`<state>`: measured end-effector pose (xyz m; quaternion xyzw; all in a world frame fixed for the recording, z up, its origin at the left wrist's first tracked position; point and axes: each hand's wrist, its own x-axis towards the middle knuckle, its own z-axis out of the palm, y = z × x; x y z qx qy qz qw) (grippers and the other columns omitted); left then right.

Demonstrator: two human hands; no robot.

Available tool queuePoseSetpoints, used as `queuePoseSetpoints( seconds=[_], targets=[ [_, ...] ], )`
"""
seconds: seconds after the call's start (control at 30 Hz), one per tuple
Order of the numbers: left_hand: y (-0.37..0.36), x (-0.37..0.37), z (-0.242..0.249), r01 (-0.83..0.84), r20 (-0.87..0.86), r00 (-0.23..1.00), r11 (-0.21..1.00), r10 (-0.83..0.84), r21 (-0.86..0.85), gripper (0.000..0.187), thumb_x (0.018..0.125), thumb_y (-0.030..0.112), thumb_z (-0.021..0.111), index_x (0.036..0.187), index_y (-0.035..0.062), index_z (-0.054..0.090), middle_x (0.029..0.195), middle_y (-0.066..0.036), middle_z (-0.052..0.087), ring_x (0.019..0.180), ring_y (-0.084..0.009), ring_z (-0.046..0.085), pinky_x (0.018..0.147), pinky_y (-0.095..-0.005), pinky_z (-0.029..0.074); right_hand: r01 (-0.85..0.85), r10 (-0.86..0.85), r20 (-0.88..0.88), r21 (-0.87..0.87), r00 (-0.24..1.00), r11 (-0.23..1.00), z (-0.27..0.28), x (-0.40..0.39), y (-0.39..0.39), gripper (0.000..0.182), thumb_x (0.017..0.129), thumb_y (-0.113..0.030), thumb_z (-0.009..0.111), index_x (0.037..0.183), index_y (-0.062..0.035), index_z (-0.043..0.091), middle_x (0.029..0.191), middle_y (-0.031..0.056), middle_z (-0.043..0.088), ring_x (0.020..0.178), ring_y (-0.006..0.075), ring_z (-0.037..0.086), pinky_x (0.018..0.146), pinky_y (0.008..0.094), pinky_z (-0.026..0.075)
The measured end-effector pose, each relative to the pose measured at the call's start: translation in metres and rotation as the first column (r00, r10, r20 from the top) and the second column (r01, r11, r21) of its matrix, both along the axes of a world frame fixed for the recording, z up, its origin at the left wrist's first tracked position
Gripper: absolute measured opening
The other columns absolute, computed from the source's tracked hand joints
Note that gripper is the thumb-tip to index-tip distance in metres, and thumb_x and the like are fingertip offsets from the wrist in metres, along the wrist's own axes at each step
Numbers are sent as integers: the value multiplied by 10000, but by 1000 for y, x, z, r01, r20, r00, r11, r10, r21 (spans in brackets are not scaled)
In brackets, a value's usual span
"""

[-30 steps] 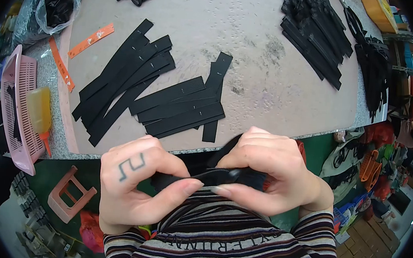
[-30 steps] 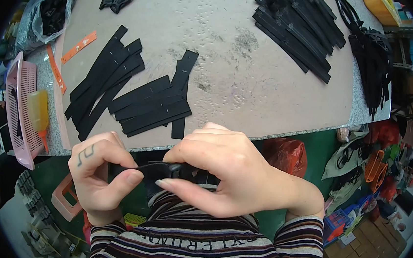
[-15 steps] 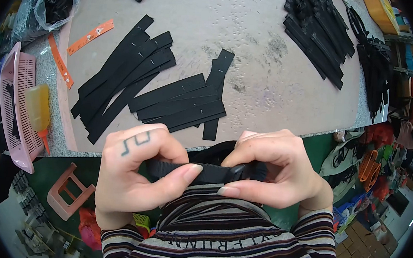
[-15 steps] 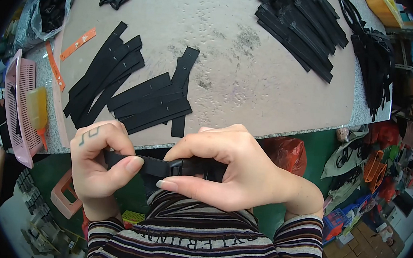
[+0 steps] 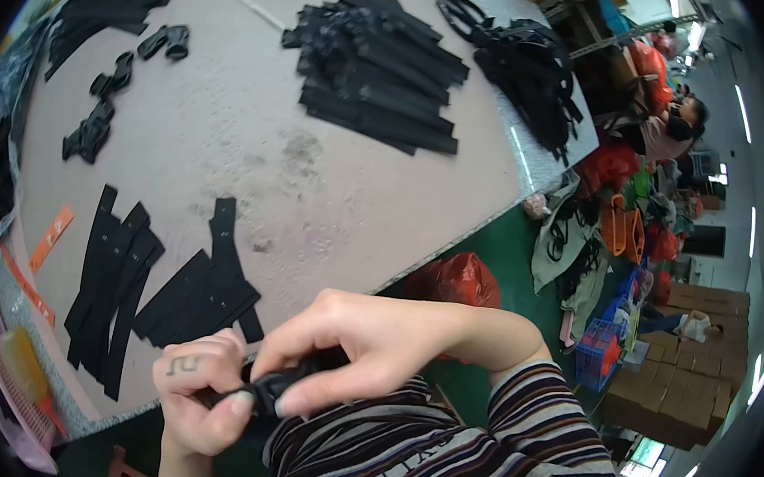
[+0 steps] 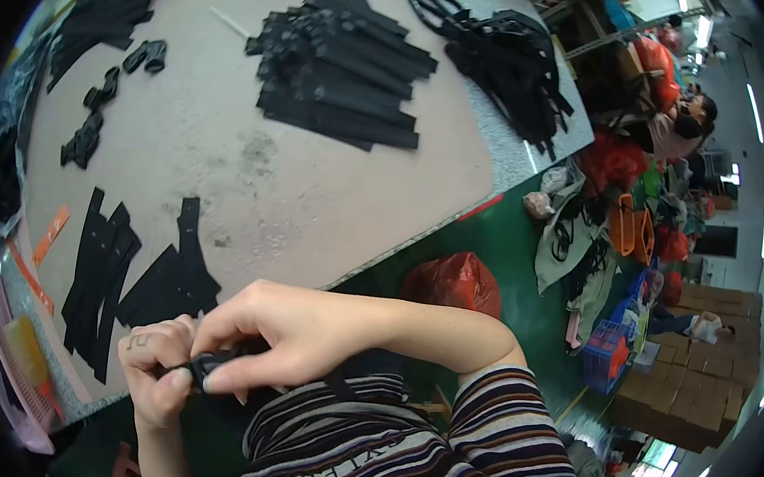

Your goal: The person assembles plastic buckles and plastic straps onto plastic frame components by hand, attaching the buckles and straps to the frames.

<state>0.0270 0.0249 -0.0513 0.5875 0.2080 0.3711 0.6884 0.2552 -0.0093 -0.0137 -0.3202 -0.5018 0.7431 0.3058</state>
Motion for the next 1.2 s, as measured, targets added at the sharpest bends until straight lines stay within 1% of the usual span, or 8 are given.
queuePoseSetpoints(
  seconds=[0.07, 0.13, 0.2, 0.27, 0.5, 0.77, 1.07, 1.2],
  targets=[
    [-1, 6, 2, -142, -215, 963, 983, 164, 116, 164, 765, 108, 719, 705, -17, 633, 595, -56, 581, 542, -181, 531, 552, -324, 422, 76, -70, 36, -181, 997, 981, -1, 8, 0, 208, 928, -97, 694, 1087, 34, 669, 807, 105, 712, 711, 149, 679, 649, 279, 513],
    [-2, 9, 15, -148, -406, 863, 919, 301, 366, 276, 799, 107, 750, 1041, -9, 686, 852, -108, 658, 753, -222, 618, 687, -331, 487, 108, -263, 426, 354, 866, 929, 20, 35, -1, 203, 893, -66, 700, 1075, 23, 682, 809, 107, 719, 700, 155, 707, 640, 286, 532],
    [-6, -1, 22, -171, -420, 815, 858, 400, 485, 497, 811, 91, 760, 1281, 22, 612, 1064, -125, 647, 907, -207, 624, 766, -311, 487, 197, -735, 565, 726, 376, 659, 52, 68, -4, 266, 822, -19, 717, 1087, -5, 699, 833, 99, 718, 739, 151, 716, 619, 263, 527],
    [-11, -15, 27, -151, -485, 813, 921, 323, 359, 454, 830, 142, 727, 1252, 13, 619, 1030, -122, 647, 875, -196, 612, 771, -319, 479, 184, -939, 341, 926, -41, 329, 66, 126, 18, 192, 915, -62, 696, 1094, 6, 695, 807, 40, 689, 688, 79, 617, 619, 240, 493],
    [-18, -14, 17, -146, -437, 853, 934, 286, 326, 302, 848, -23, 700, 1144, 35, 683, 855, -85, 672, 738, -174, 647, 655, -278, 519, -327, -873, 176, 879, -454, 347, 7, 324, 78, 318, 953, -244, 691, 1175, -16, 700, 1067, 142, 729, 994, 224, 689, 877, 318, 513],
    [-19, -1, 16, -158, -458, 840, 939, 291, 306, 199, 854, -33, 680, 1037, 29, 725, 840, -82, 686, 719, -151, 647, 618, -278, 527, -187, -665, 301, 953, 683, 239, -42, -5, 163, 124, 831, -77, 714, 950, -44, 716, 1057, 104, 656, 1055, 296, 616, 928, 398, 495],
    [-15, -37, 11, -309, -466, 730, 850, 500, 427, 159, 845, -46, 686, 980, 26, 729, 825, -76, 676, 696, -144, 639, 624, -269, 510, -327, -715, 230, 945, 661, 2, -66, -84, 219, 218, 795, -90, 709, 989, -48, 619, 1053, 72, 615, 1084, 267, 568, 938, 386, 457],
    [37, -56, 4, -367, -425, 388, 561, 817, 742, 96, 863, 37, 707, 952, 18, 677, 858, -78, 621, 740, -184, 613, 645, -308, 477, 79, -560, 341, 800, 755, 594, -41, -66, 157, 157, 888, -74, 683, 990, -11, 582, 903, 79, 651, 843, 220, 643, 774, 350, 517]
  ],
)
